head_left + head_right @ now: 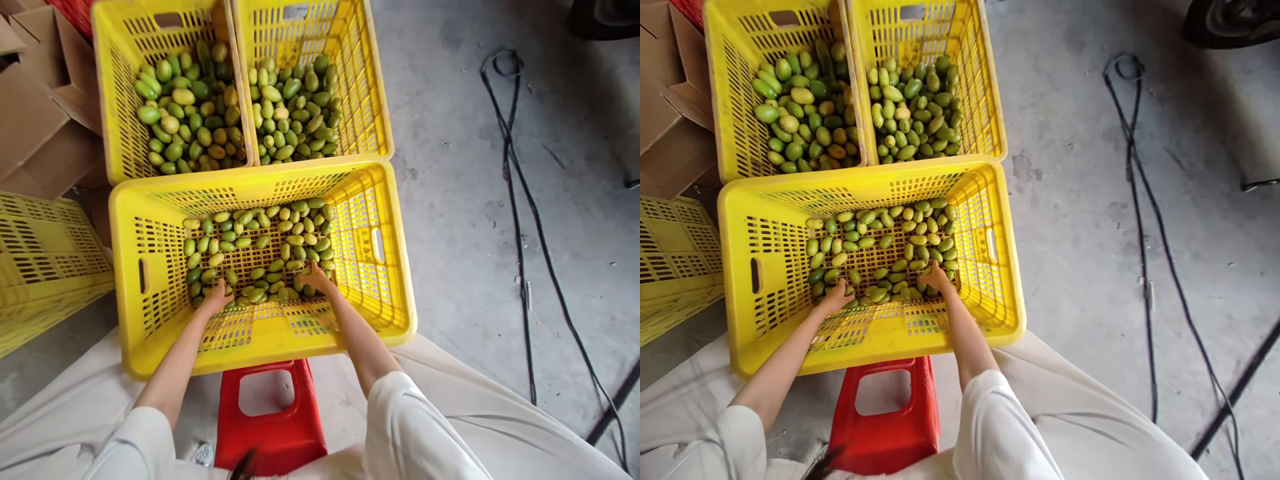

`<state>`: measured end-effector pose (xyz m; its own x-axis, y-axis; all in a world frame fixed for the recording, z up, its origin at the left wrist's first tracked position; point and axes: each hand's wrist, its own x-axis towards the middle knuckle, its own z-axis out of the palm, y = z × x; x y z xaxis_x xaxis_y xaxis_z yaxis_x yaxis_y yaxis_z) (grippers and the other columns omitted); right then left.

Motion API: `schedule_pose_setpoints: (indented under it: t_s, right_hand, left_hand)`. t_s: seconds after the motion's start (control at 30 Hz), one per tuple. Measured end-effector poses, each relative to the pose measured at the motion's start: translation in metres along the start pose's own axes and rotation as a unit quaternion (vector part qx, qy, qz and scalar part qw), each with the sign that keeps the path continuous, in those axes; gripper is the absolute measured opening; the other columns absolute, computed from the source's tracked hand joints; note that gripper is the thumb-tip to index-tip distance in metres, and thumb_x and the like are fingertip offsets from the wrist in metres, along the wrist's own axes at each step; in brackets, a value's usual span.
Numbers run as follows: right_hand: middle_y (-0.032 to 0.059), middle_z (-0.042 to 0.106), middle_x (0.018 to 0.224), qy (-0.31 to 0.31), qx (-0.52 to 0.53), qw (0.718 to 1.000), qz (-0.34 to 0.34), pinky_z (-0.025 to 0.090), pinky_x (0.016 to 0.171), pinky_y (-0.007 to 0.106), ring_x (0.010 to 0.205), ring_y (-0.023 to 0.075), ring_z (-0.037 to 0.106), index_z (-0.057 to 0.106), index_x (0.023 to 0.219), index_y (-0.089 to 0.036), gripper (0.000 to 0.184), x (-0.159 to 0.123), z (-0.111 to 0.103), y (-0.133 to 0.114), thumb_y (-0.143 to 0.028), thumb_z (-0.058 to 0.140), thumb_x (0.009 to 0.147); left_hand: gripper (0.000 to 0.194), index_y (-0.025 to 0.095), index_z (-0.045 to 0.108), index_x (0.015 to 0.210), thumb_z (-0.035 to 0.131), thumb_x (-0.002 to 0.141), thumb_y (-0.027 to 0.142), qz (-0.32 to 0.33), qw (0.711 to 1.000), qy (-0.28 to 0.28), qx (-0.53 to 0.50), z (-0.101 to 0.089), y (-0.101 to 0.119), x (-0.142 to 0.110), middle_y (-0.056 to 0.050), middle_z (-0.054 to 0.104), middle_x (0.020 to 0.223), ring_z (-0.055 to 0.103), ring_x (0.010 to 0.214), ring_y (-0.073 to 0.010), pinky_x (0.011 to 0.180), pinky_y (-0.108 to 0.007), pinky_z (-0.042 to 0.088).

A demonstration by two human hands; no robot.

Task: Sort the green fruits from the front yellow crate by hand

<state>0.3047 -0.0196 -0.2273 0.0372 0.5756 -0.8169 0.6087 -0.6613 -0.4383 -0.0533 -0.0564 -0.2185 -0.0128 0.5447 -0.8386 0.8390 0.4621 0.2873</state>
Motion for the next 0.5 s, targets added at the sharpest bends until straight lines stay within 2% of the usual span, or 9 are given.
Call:
schedule_pose_setpoints:
  t_s: [0.1,0.2,0.23,0.3,0.33,0.37,0.43,0.5]
  right_hand:
    - [0.0057,0.072,0.093,-0.044,0.172,0.983,-0.037,0.061,0.075,0.032,0.090,0.0228,0.073,0.054,0.106,-0.024,0.041,-0.020,-0.006,-0.030,-0.030,0.083,0.078]
    - [0.0006,0.072,0.092,-0.075,0.309,0.941,-0.114,0.061,0.073,0.031,0.085,0.0195,0.073,0.050,0.100,-0.026,0.044,-0.054,-0.006,-0.068,-0.033,0.083,0.072]
    - [-0.0005,0.072,0.093,-0.092,0.365,0.915,-0.145,0.061,0.072,0.031,0.081,0.0181,0.072,0.049,0.098,-0.026,0.048,-0.067,-0.004,-0.079,-0.031,0.085,0.067]
    - [-0.0022,0.073,0.090,-0.146,0.493,0.836,-0.193,0.059,0.068,0.029,0.072,0.0147,0.070,0.052,0.095,-0.025,0.055,-0.095,0.000,-0.097,-0.024,0.091,0.056]
    - [-0.0036,0.071,0.083,-0.165,0.531,0.806,-0.203,0.057,0.063,0.027,0.065,0.0126,0.066,0.053,0.093,-0.024,0.055,-0.108,0.003,-0.102,-0.024,0.093,0.054]
    - [-0.0050,0.068,0.075,-0.177,0.551,0.789,-0.205,0.053,0.058,0.025,0.058,0.0108,0.062,0.054,0.089,-0.023,0.054,-0.121,0.005,-0.106,-0.027,0.095,0.055]
    - [-0.0068,0.060,0.062,-0.185,0.550,0.790,-0.199,0.044,0.048,0.023,0.047,0.0087,0.051,0.054,0.082,-0.022,0.051,-0.145,0.008,-0.109,-0.037,0.097,0.059]
    - [-0.0064,0.057,0.058,-0.186,0.531,0.804,-0.192,0.038,0.044,0.023,0.044,0.0084,0.046,0.053,0.078,-0.022,0.052,-0.164,0.005,-0.108,-0.045,0.097,0.061]
  left_hand:
    - [0.032,0.023,0.055,0.103,0.072,0.083,0.041,0.013,0.992,0.067,-0.105,-0.020,0.012,-0.014,-0.002,0.058,0.072,0.060,0.061,-0.0248,0.055,-0.032,0.036]
    - [0.028,0.023,0.057,0.097,0.072,0.081,0.039,0.038,0.964,0.110,-0.240,-0.034,0.030,-0.038,0.000,0.057,0.068,0.059,0.056,-0.0213,0.052,-0.030,0.038]
    - [0.028,0.024,0.056,0.096,0.072,0.081,0.041,0.050,0.948,0.121,-0.290,-0.036,0.035,-0.048,0.000,0.058,0.070,0.060,0.056,-0.0201,0.052,-0.029,0.040]
    - [0.033,0.025,0.052,0.094,0.072,0.080,0.047,0.084,0.908,0.143,-0.386,-0.037,0.046,-0.072,0.001,0.059,0.073,0.062,0.060,-0.0175,0.052,-0.028,0.044]
    - [0.038,0.025,0.050,0.093,0.073,0.078,0.050,0.101,0.885,0.152,-0.428,-0.036,0.050,-0.084,0.002,0.058,0.073,0.062,0.060,-0.0159,0.052,-0.026,0.045]
    - [0.042,0.025,0.048,0.091,0.076,0.075,0.053,0.118,0.863,0.159,-0.465,-0.034,0.054,-0.097,0.004,0.056,0.072,0.060,0.059,-0.0140,0.050,-0.025,0.044]
    - [0.050,0.025,0.047,0.087,0.080,0.069,0.058,0.143,0.825,0.169,-0.519,-0.032,0.061,-0.121,0.007,0.050,0.067,0.053,0.051,-0.0094,0.045,-0.021,0.037]
    - [0.054,0.024,0.045,0.081,0.083,0.065,0.060,0.157,0.793,0.170,-0.563,-0.033,0.069,-0.144,0.008,0.047,0.064,0.044,0.044,-0.0054,0.039,-0.019,0.028]
